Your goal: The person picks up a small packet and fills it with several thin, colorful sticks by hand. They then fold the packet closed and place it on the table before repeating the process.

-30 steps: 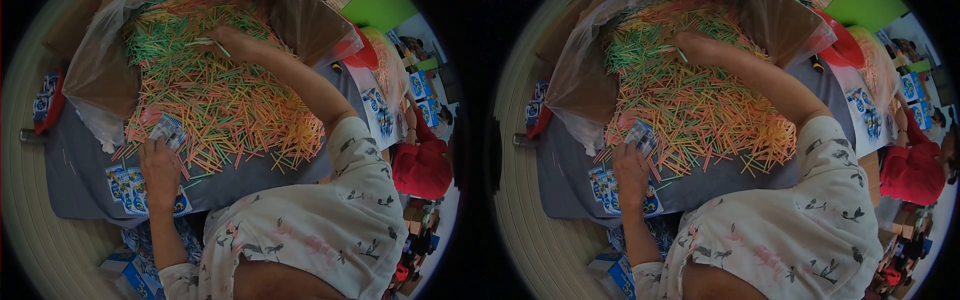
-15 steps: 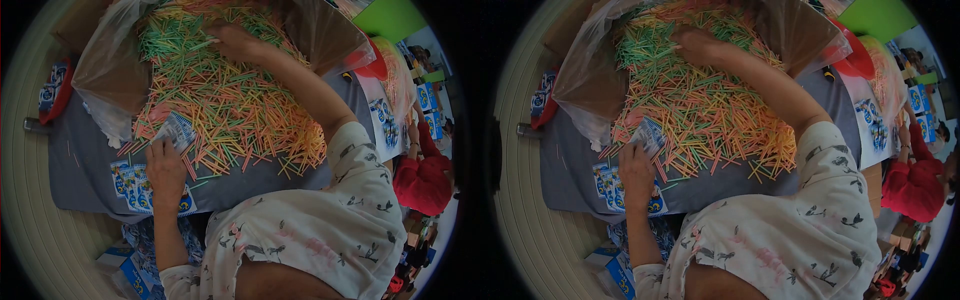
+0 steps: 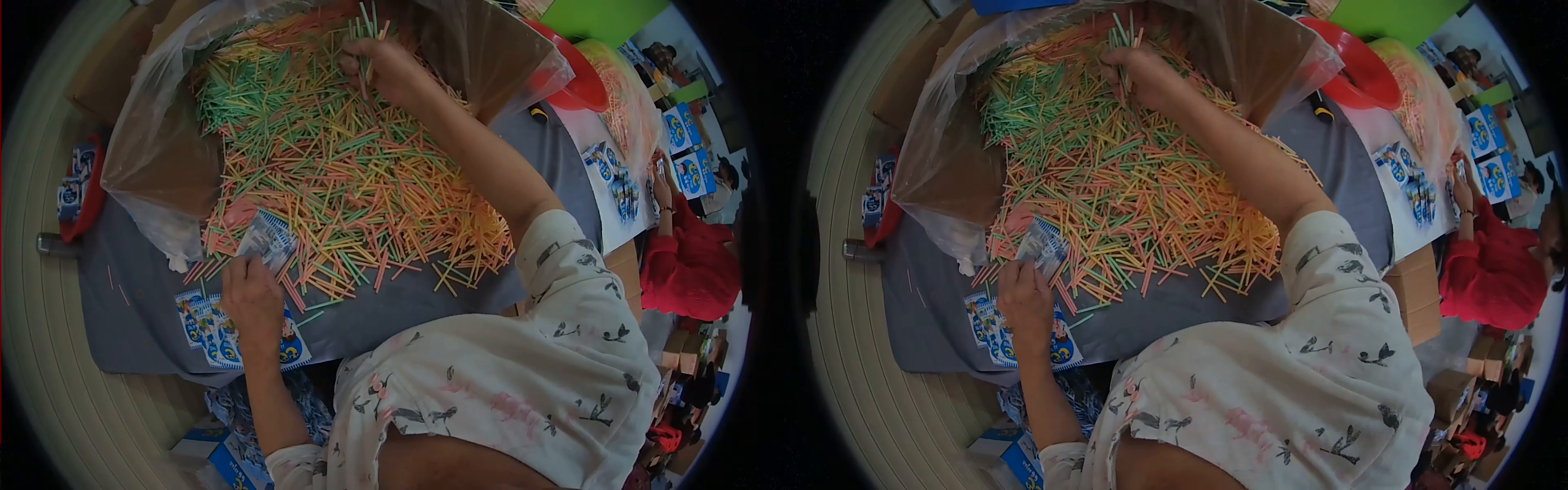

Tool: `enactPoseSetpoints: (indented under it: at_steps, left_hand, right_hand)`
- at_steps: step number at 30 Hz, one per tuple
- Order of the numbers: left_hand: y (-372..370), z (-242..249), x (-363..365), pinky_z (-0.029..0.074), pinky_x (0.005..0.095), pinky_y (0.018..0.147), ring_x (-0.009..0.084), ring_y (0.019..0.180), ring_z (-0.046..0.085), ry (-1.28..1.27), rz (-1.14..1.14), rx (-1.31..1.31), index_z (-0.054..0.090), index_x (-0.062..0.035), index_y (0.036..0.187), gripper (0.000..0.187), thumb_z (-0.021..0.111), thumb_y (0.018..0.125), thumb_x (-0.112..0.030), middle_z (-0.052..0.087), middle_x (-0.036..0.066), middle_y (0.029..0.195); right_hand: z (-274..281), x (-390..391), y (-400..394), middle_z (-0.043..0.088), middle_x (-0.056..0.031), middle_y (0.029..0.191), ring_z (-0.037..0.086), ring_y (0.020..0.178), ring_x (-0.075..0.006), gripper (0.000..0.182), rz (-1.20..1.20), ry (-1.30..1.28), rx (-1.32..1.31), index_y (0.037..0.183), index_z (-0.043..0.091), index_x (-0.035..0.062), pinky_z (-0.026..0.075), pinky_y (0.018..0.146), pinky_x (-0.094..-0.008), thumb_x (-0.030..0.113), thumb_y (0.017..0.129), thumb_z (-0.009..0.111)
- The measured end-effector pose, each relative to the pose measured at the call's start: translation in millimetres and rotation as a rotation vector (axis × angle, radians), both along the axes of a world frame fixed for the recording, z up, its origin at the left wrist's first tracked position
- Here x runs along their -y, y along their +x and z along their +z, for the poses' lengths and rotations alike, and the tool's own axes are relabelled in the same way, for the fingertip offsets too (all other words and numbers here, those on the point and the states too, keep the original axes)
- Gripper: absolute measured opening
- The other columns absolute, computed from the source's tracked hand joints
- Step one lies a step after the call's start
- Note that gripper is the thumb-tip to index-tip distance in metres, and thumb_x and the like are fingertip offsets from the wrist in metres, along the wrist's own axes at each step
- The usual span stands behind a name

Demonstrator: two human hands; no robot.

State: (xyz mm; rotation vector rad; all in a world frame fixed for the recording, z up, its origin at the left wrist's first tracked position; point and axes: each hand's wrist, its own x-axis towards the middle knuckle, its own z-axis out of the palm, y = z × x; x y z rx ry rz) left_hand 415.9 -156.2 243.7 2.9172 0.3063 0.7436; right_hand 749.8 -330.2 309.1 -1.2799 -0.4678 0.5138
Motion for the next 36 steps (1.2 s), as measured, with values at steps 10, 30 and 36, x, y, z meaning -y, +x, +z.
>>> enactPoseSetpoints:
  at_steps: [10, 30, 36]
  left_hand:
    - [2.4, 11.4, -6.2, 0.049, 0.0426, 0.073, 0.0323, 0.090, 0.059, -0.154, 0.036, 0.028, 0.070, 0.0009, 0.092, 0.011, 0.069, 0.082, -0.004, 0.059, 0.012, 0.089]
    - [-12.3, 10.0, -29.3, 0.048, 0.0374, 0.066, 0.0237, 0.073, 0.060, -0.582, 0.029, -0.035, 0.066, 0.0031, 0.086, 0.009, 0.072, 0.085, -0.003, 0.061, 0.011, 0.084]
    - [5.2, 18.4, -11.0, 0.045, 0.0296, 0.062, 0.0131, 0.069, 0.055, -0.787, -0.078, 0.214, 0.062, 0.0039, 0.082, 0.013, 0.074, 0.082, 0.001, 0.059, 0.006, 0.078]
  right_hand:
    - [-1.1, 2.2, -2.3, 0.053, -0.0035, 0.082, 0.049, 0.067, -0.0151, 0.011, 0.205, 0.173, -0.068, 0.113, 0.052, 0.0072, 0.043, 0.058, -0.0355, 0.015, 0.105, 0.048]
    - [-7.8, 16.1, 1.7, 0.067, -0.0163, 0.100, 0.066, 0.099, -0.0336, 0.014, -0.016, -0.969, 1.402, 0.103, 0.068, 0.0055, 0.053, 0.078, -0.0479, 0.010, 0.092, 0.059]
    - [0.0, 39.1, -3.7, 0.062, -0.0077, 0.090, 0.062, 0.086, -0.0183, 0.018, 0.037, -0.129, 0.117, 0.105, 0.062, 0.0036, 0.051, 0.070, -0.0383, 0.020, 0.102, 0.056]
